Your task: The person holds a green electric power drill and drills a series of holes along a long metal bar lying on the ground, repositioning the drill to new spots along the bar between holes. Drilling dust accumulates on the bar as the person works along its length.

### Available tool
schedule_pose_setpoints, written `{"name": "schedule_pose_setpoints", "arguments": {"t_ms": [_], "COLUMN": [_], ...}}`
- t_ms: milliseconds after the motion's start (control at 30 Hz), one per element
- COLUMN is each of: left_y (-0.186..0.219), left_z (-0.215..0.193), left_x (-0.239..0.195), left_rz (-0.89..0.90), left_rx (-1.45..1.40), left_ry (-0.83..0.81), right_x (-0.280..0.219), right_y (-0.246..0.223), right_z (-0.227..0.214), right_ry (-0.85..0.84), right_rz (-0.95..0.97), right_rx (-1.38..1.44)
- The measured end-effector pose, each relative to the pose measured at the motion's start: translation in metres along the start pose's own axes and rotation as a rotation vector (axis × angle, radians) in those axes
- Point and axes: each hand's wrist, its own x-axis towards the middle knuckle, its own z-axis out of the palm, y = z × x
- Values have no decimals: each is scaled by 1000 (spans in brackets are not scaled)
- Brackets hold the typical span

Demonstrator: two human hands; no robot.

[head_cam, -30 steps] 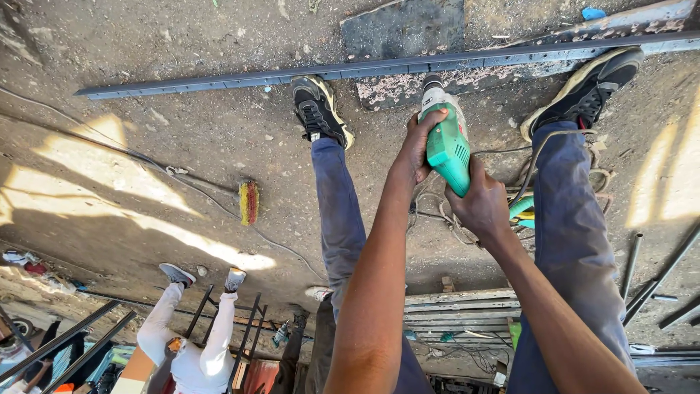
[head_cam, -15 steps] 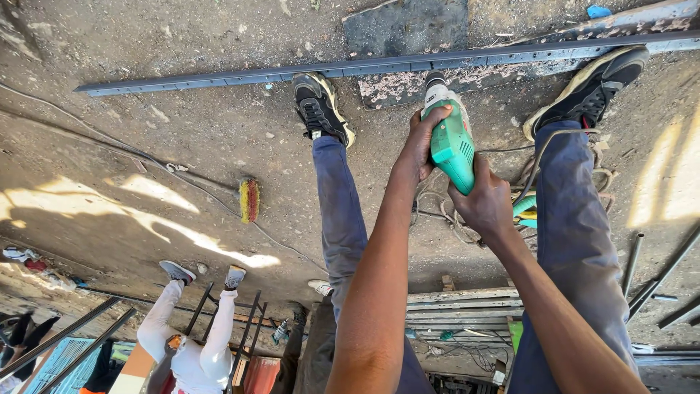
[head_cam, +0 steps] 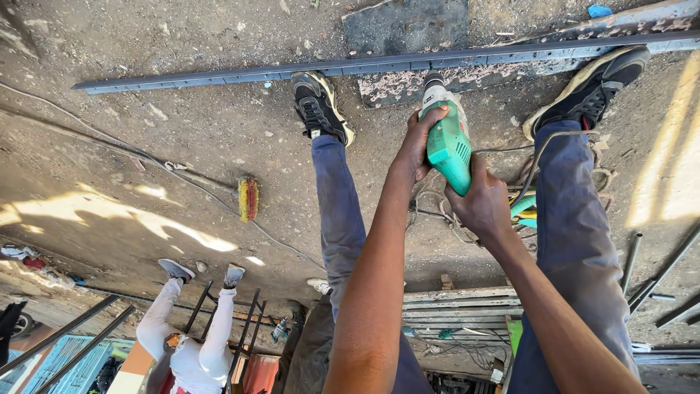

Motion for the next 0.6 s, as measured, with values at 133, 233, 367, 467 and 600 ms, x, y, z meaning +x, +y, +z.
{"name": "schedule_pose_setpoints", "arguments": {"t_ms": [133, 233, 367, 467, 600], "left_y": [5, 11, 3, 12, 18], "left_z": [0, 5, -3, 3, 27], "left_x": [-7, -15, -10, -34, -77], "left_rz": [11, 21, 114, 282, 505], "left_rx": [4, 18, 115, 287, 494], "left_ry": [-1, 7, 99, 221, 242], "right_x": [3, 6, 8, 10, 7], "right_y": [2, 7, 2, 3, 10], "right_z": [3, 6, -1, -4, 2], "right_ry": [-50, -93, -120, -134, -186], "right_rz": [29, 57, 58, 49, -45], "right_rx": [-3, 0, -8, -5, -105]}}
